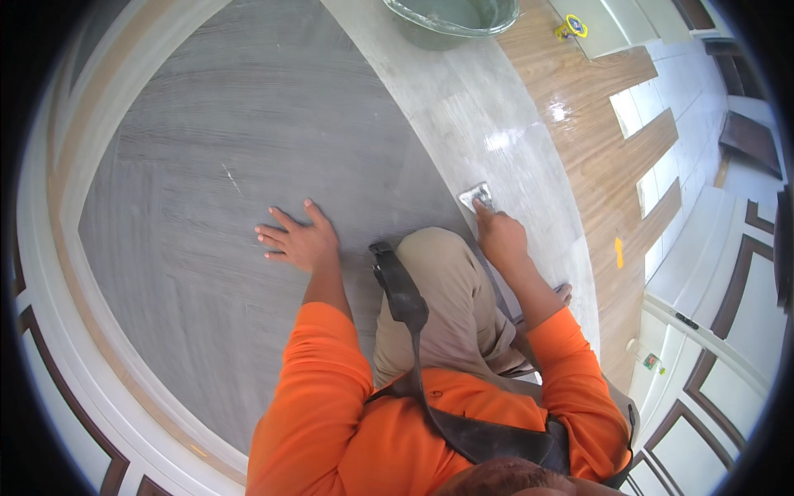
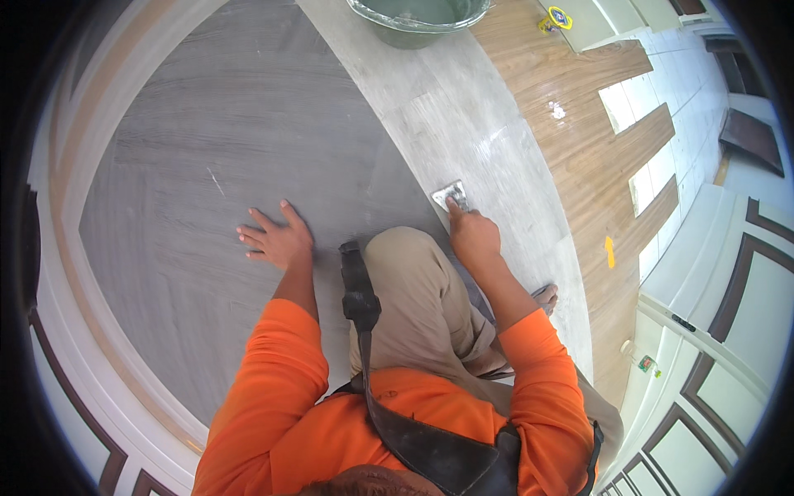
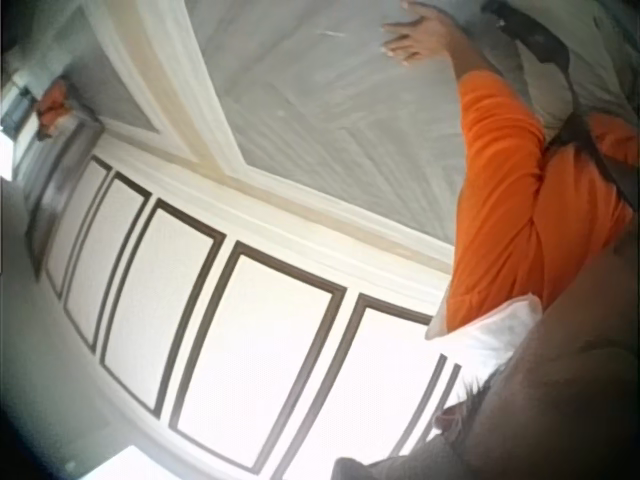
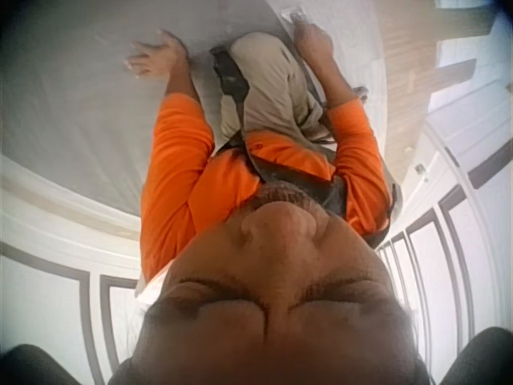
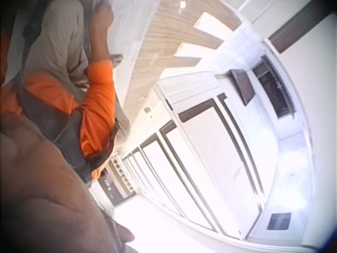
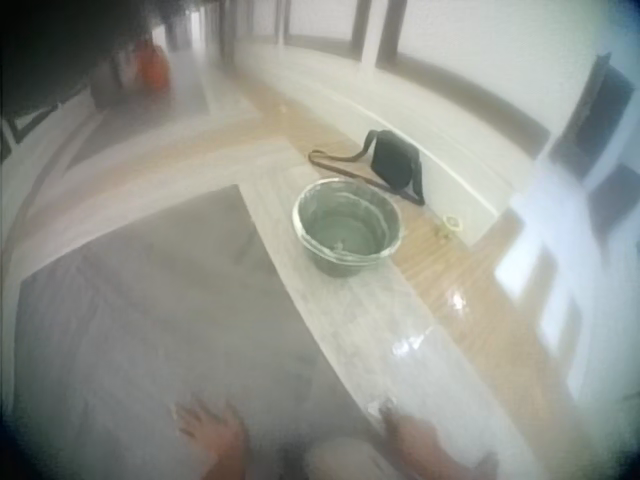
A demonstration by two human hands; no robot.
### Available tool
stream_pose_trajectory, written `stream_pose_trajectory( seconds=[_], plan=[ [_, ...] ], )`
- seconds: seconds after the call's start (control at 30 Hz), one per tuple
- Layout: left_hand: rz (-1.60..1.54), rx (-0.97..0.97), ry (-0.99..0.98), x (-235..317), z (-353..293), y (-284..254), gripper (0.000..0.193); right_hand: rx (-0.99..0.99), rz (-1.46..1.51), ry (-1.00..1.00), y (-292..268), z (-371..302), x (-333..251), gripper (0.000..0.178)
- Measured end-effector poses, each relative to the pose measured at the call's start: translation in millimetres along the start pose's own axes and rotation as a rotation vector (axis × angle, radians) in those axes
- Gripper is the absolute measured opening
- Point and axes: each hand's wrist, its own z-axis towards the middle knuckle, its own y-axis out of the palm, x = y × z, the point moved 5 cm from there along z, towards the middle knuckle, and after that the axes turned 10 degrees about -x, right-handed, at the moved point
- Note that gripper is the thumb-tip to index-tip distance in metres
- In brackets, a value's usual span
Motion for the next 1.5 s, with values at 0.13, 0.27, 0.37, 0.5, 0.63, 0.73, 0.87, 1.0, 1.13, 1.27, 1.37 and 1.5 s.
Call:
stream_pose_trajectory(
  seconds=[0.13, 0.27, 0.37, 0.5, 0.63, 0.73, 0.87, 1.0, 1.13, 1.27, 1.37, 1.5],
  plan=[
    [-0.009, 0.000, -0.008, 0, 1, -2, 0.091, -0.116, -0.063, 0.026, -7, 7, -11, 0.042],
    [0.000, -0.024, -0.004, 2, 0, -2, 0.091, -0.030, -0.048, 0.031, 0, -1, -5, 0.039],
    [-0.013, 0.004, -0.009, -1, 2, 0, 0.092, 0.012, -0.035, 0.014, -3, 5, -7, 0.039],
    [-0.019, -0.005, -0.011, -1, 3, 0, 0.092, -0.029, -0.042, 0.039, -1, 2, -5, 0.038],
    [0.003, -0.009, -0.018, -2, -2, 1, 0.091, 0.004, -0.018, 0.025, -8, 5, -8, 0.037],
    [0.006, -0.005, -0.022, -1, 4, -1, 0.091, -0.142, -0.075, 0.053, -9, 7, -10, 0.042],
    [0.002, 0.021, 0.005, 1, 4, 2, 0.090, -0.139, -0.096, 0.061, -7, 3, -6, 0.041],
    [0.000, 0.001, -0.013, 0, 2, 0, 0.090, -0.067, -0.068, 0.028, -6, 7, -4, 0.040],
    [0.012, -0.004, -0.016, 0, 2, 2, 0.091, -0.050, -0.057, 0.026, -2, 1, 0, 0.038],
    [-0.002, 0.007, -0.012, -1, 0, -3, 0.090, -0.109, -0.073, 0.022, -9, 11, -8, 0.042],
    [0.036, -0.004, -0.032, 0, 1, 0, 0.090, -0.125, -0.080, 0.026, -5, 6, -6, 0.042],
    [0.030, 0.003, -0.001, 1, 1, 1, 0.092, -0.095, -0.056, -0.013, -12, 12, -11, 0.040]
  ],
)
